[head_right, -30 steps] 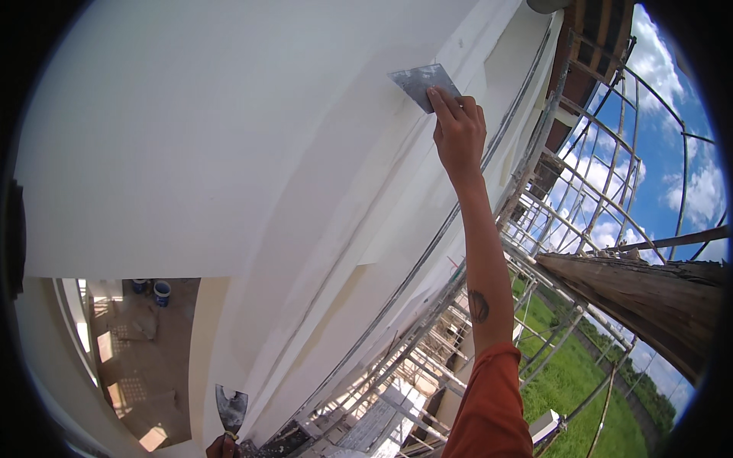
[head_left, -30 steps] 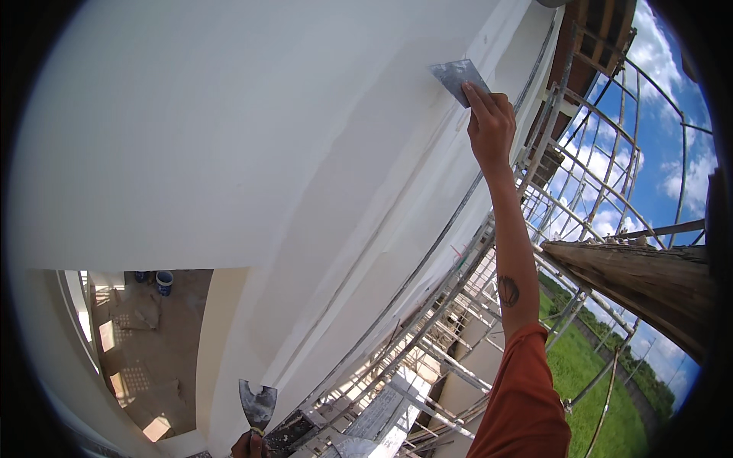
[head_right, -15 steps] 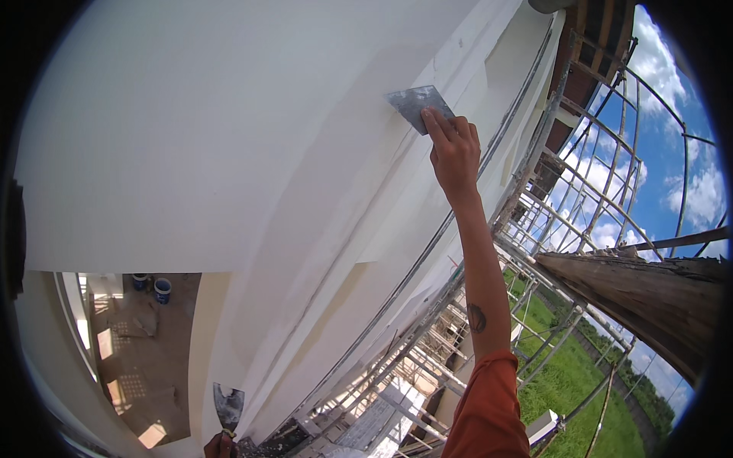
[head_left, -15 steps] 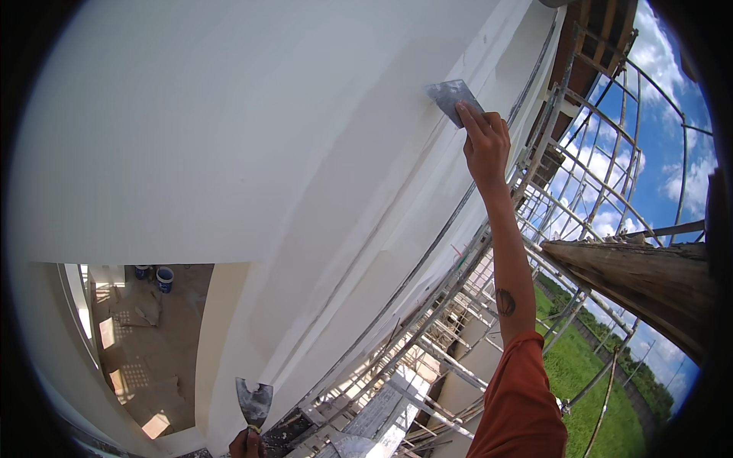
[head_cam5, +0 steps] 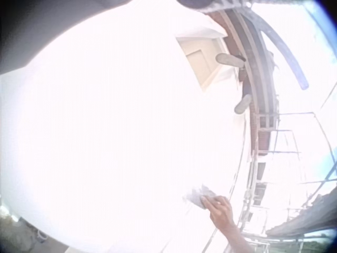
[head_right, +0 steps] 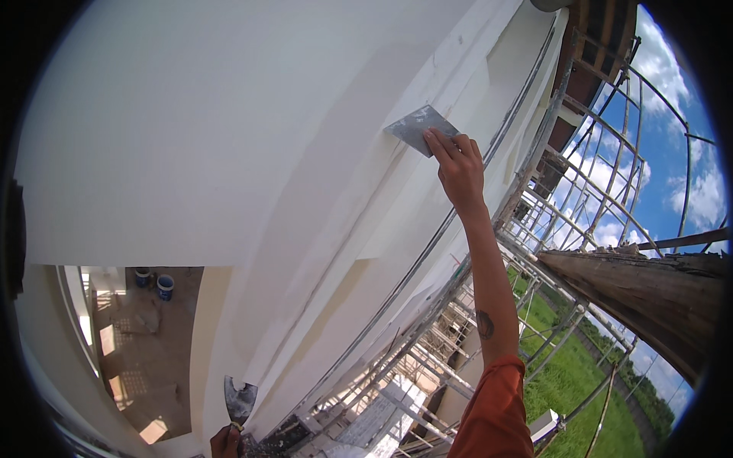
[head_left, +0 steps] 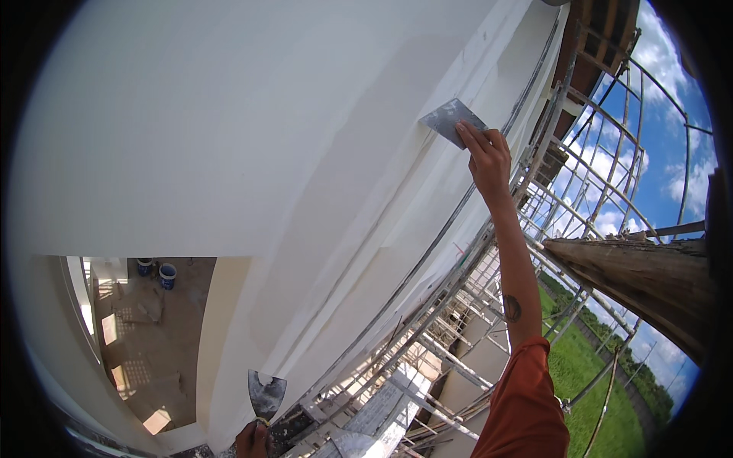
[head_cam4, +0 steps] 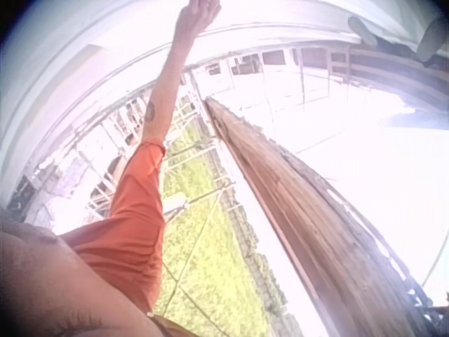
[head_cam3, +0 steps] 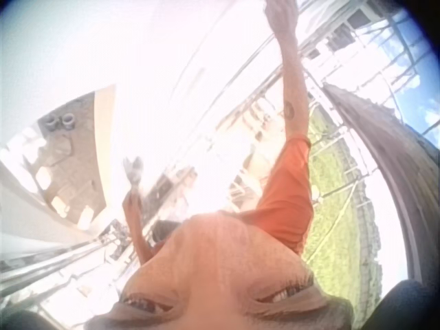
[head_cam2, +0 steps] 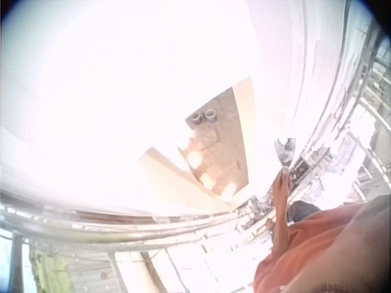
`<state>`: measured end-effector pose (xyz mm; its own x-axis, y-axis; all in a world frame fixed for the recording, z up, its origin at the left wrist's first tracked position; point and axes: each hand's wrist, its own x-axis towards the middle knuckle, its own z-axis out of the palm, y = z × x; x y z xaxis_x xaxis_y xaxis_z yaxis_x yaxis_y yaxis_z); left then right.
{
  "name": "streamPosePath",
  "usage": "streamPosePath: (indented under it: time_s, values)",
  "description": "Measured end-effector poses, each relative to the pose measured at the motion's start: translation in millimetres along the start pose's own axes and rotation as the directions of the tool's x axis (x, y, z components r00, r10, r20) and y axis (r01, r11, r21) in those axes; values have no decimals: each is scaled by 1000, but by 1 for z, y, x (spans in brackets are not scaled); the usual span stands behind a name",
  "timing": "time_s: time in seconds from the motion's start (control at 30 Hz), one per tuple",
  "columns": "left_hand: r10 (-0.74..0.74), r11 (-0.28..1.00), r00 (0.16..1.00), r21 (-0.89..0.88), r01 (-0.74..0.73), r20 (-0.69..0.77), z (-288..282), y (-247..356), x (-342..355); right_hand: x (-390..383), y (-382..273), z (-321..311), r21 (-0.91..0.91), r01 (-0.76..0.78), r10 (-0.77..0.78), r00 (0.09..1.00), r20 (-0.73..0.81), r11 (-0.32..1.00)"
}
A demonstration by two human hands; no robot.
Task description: The person applies plaster to a white wall using a trowel and a hawk while standing on scaffolding. They repeatedly scoop plaster from the hawk and smooth it onto the wall surface, occasionally scraping excess material back onto the hawk.
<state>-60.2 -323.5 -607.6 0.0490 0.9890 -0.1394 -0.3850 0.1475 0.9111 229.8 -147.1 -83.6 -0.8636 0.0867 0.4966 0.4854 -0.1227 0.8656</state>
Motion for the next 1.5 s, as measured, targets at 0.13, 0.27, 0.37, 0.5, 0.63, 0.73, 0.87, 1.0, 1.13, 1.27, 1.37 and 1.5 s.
streamPosePath:
  time_s: [0.13,0.27,0.37,0.5,0.63,0.73,0.87,1.0,1.13,1.27,1.37,1.5]
  values:
    - [137,988,989,58,-141,64,15,10,0,-31,-16,-32,98,-155,152,988,36,983]
    - [299,954,949,8,-301,99,52,38,3,-66,-122,-86,503,-557,545,817,189,661]
    - [358,918,908,-259,-300,218,82,42,25,-79,-206,-142,750,-657,593,635,495,77]
    - [345,913,888,-329,-241,306,98,55,31,-104,-253,-174,774,-619,431,738,518,130]
    - [353,925,868,-273,-266,350,85,67,23,-131,-234,-142,806,-383,-16,899,437,452]
    - [353,924,903,-244,-295,244,72,83,13,-126,-193,-115,660,-266,-29,916,400,702]
    - [301,940,945,-209,-271,126,57,93,7,-56,-129,-65,293,-234,261,964,-55,927]
    - [277,951,955,-171,-257,102,54,82,5,-21,-97,-15,111,-170,190,961,-200,979]
    - [250,962,962,-143,-234,110,51,74,5,-6,-101,2,47,-193,198,959,-201,980]
    - [255,961,965,-129,-245,65,47,64,11,-8,-105,12,16,-175,175,969,-173,984]
    - [238,967,969,-111,-230,62,44,68,10,-15,-106,16,27,-165,167,973,-161,986]
    - [208,971,976,-132,-198,66,45,58,13,-25,-103,9,56,-142,147,985,-86,988]
